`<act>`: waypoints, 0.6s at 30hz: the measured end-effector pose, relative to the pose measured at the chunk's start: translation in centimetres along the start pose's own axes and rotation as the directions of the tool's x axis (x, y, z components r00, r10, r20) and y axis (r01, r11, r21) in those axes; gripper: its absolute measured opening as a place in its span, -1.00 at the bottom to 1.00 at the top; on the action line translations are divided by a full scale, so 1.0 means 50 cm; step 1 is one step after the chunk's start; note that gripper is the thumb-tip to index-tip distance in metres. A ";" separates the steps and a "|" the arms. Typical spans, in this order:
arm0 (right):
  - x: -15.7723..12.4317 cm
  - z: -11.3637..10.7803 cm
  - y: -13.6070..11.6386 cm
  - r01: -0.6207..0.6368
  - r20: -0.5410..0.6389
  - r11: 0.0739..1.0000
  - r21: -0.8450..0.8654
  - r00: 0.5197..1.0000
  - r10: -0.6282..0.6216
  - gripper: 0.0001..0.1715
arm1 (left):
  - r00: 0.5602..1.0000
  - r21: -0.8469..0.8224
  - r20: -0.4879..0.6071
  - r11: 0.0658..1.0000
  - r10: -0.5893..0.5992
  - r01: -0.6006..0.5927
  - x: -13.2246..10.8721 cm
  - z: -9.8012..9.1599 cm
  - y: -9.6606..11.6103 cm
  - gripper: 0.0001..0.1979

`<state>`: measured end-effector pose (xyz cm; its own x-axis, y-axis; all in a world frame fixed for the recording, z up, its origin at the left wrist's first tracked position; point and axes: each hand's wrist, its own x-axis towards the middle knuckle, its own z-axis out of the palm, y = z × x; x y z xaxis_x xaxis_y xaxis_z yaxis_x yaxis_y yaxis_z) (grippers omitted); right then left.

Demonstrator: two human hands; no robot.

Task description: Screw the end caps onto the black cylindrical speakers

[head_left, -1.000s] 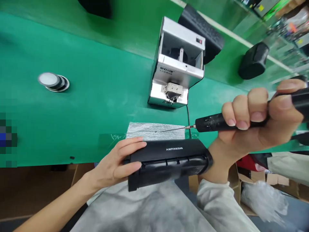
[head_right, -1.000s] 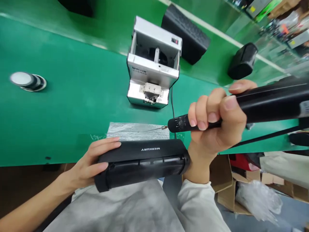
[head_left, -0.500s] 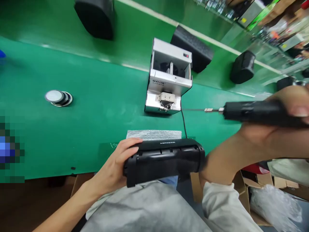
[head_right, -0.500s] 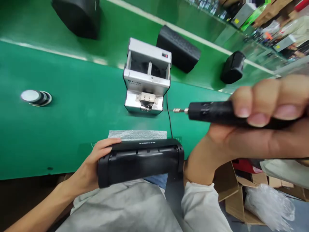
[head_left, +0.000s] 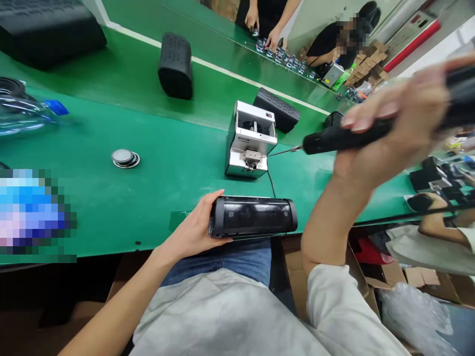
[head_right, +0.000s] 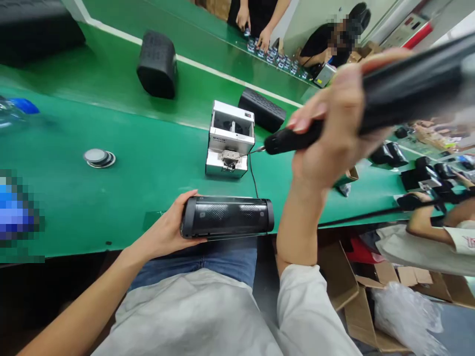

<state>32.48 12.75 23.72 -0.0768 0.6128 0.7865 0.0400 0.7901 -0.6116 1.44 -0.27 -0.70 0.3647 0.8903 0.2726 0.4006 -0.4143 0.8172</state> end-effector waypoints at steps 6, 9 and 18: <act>-0.004 0.140 0.096 -0.063 0.023 0.997 -0.035 0.998 0.063 -0.31 | 1.000 -0.020 -0.016 1.000 0.023 -0.024 0.003 0.000 0.001 0.27; 0.049 0.173 0.190 -0.028 -0.143 0.999 -0.016 0.989 0.026 -0.19 | 0.999 -0.032 -0.022 0.999 0.023 -0.024 0.003 0.002 -0.001 0.28; 0.088 0.172 0.275 -0.206 -0.190 0.974 -0.092 0.964 0.185 -0.30 | 1.000 -0.028 -0.005 1.000 0.007 -0.007 0.003 0.002 -0.004 0.29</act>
<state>24.11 26.18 18.04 0.1231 0.7401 0.6611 0.1463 0.6453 -0.7498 1.53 -0.07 -0.86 0.3630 0.8885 0.2808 0.3741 -0.4150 0.8294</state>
